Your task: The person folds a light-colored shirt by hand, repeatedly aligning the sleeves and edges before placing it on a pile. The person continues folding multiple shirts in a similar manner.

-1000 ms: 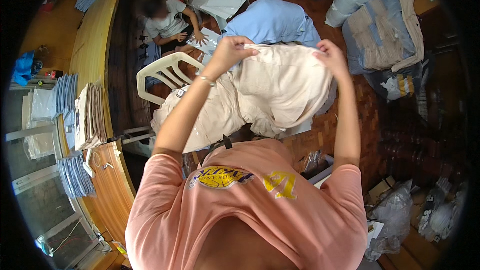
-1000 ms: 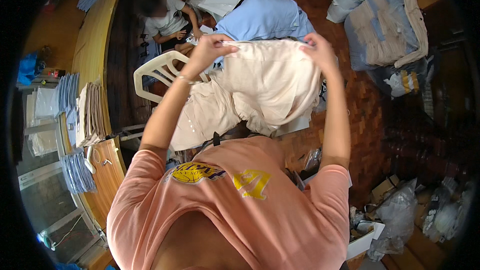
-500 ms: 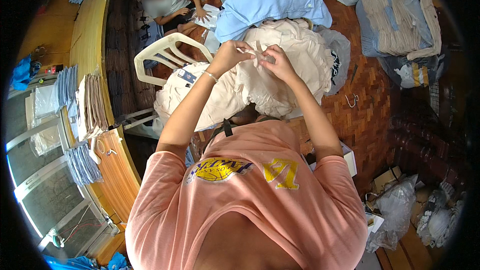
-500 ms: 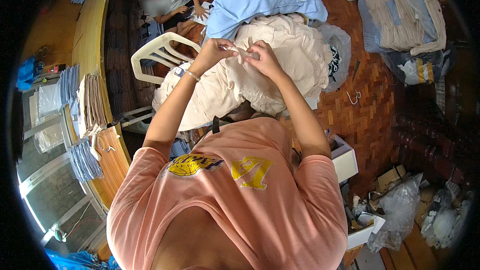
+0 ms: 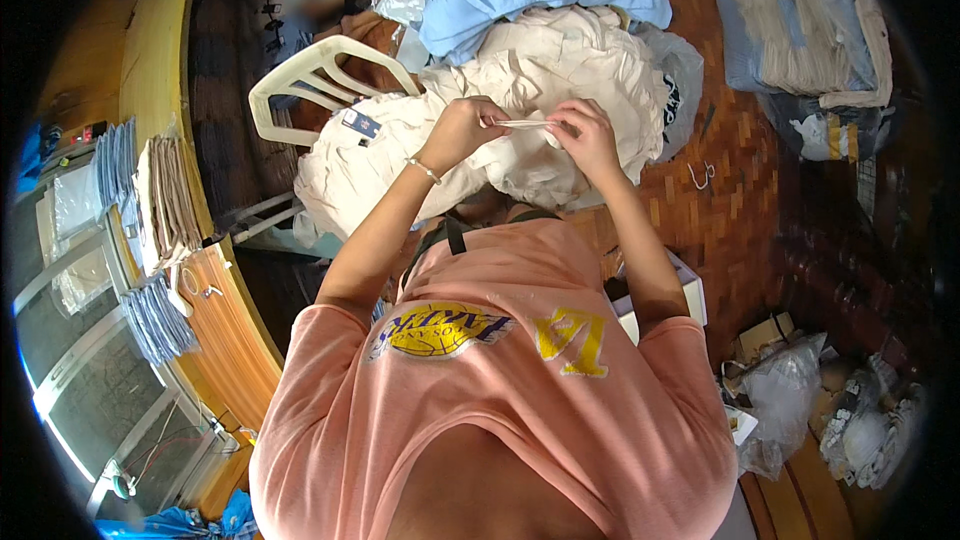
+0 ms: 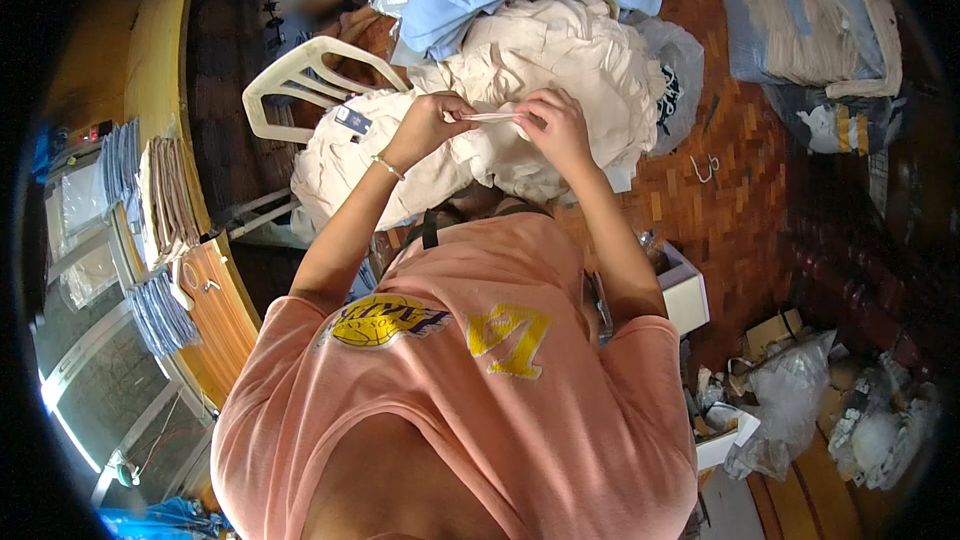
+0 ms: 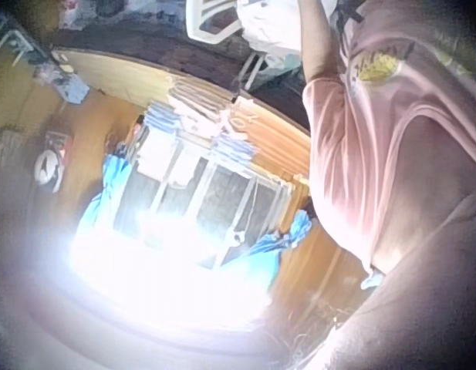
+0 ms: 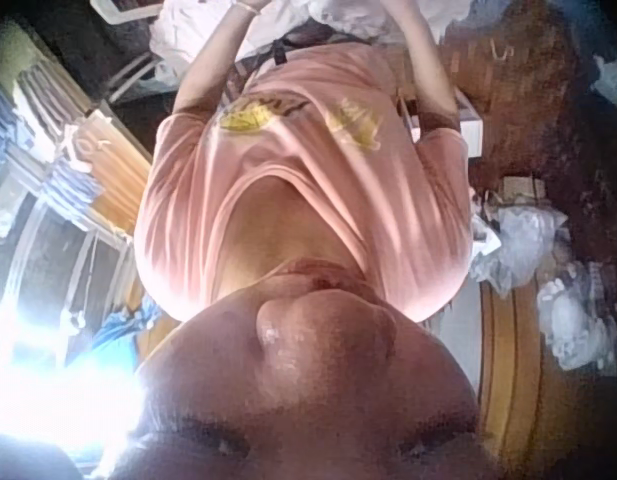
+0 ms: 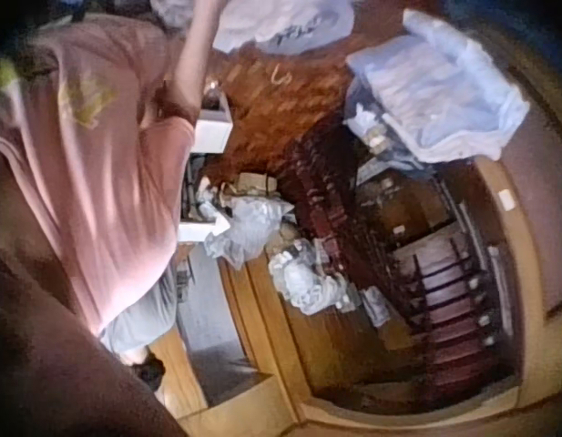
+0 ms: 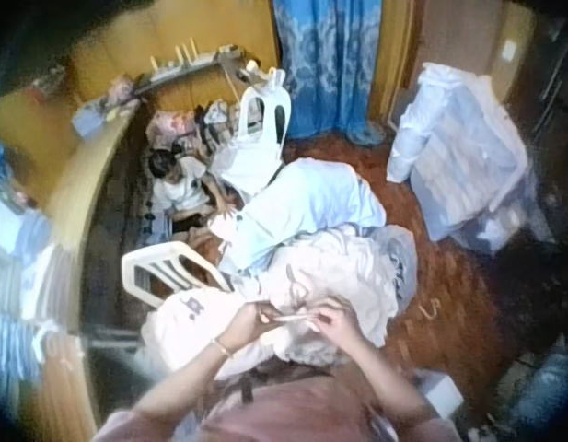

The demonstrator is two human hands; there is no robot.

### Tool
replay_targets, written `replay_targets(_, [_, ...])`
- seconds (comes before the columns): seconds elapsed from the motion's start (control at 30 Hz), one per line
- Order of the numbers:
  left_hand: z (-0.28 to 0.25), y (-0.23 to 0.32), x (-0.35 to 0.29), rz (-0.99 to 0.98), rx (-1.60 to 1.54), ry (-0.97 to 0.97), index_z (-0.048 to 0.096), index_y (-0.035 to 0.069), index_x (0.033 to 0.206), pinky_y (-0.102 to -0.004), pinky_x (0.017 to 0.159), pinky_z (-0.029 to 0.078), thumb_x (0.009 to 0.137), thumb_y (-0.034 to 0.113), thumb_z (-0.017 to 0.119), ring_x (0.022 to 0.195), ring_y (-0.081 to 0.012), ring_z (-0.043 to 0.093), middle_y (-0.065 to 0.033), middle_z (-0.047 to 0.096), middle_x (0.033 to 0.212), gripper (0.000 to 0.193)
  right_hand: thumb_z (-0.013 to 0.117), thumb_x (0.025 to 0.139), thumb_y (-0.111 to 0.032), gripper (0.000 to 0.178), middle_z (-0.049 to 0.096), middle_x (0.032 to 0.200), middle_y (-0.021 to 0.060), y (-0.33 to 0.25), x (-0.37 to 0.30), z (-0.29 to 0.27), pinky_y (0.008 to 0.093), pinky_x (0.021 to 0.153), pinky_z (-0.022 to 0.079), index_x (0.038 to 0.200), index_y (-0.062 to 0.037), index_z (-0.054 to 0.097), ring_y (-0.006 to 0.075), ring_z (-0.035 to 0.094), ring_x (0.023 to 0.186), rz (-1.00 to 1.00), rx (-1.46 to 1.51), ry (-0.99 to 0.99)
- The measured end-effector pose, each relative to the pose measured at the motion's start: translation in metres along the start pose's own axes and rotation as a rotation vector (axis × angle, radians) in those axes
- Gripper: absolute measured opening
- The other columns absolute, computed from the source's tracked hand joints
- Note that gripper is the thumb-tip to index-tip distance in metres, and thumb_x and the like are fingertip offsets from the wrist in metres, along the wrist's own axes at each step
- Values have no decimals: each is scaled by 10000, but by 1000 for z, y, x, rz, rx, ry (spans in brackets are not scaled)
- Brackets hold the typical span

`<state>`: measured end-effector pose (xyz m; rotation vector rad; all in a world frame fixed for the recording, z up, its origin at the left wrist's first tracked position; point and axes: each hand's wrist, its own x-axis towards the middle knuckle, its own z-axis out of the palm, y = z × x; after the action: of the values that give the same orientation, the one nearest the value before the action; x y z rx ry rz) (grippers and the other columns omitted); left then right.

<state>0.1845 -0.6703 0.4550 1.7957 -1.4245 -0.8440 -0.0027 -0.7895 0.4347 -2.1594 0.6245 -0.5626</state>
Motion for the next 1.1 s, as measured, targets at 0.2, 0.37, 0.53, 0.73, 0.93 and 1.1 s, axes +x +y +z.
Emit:
replay_targets(0.2, [26,-11,-23,-32,43,38,665,46,794,-282,561,451,667,102,689,574,-180,544,-89,617,709,141,655,681,-141,107,583,776,2,12,-31,22,324,726,376,772,-95,625,184,530,778,-113,-226,51])
replay_targets(0.37, [31,-22,-32,-50,88,68,651,53,736,-296,577,451,643,115,700,625,-200,561,-72,611,706,123,659,668,-131,94,583,762,-6,8,-39,33,326,715,374,747,-100,616,182,525,783,-46,-192,59])
replay_targets(0.53, [29,-29,-32,-2,119,97,642,67,695,-313,614,445,619,122,710,680,-233,552,-53,597,713,117,670,648,-129,105,585,766,-17,4,-37,35,327,713,369,732,-106,612,171,526,783,-78,-239,70])
replay_targets(0.73, [25,-33,-31,18,133,107,645,78,697,-316,614,445,613,136,715,687,-225,549,-44,600,715,125,666,638,-116,96,579,774,-26,6,-35,37,328,717,367,716,-110,612,167,521,794,-84,-242,49])
replay_targets(0.93, [26,-35,-33,-32,85,111,646,81,696,-309,605,444,604,143,723,669,-213,546,-37,602,717,135,662,633,-112,94,579,788,-25,5,-32,37,337,717,371,711,-117,609,172,520,808,-75,-219,35])
replay_targets(1.1, [24,-36,-35,-87,9,104,655,92,696,-296,584,446,608,136,724,641,-191,541,-33,605,695,121,662,632,-113,99,578,789,-25,5,-33,40,341,719,371,714,-122,609,178,518,815,-63,-199,27])
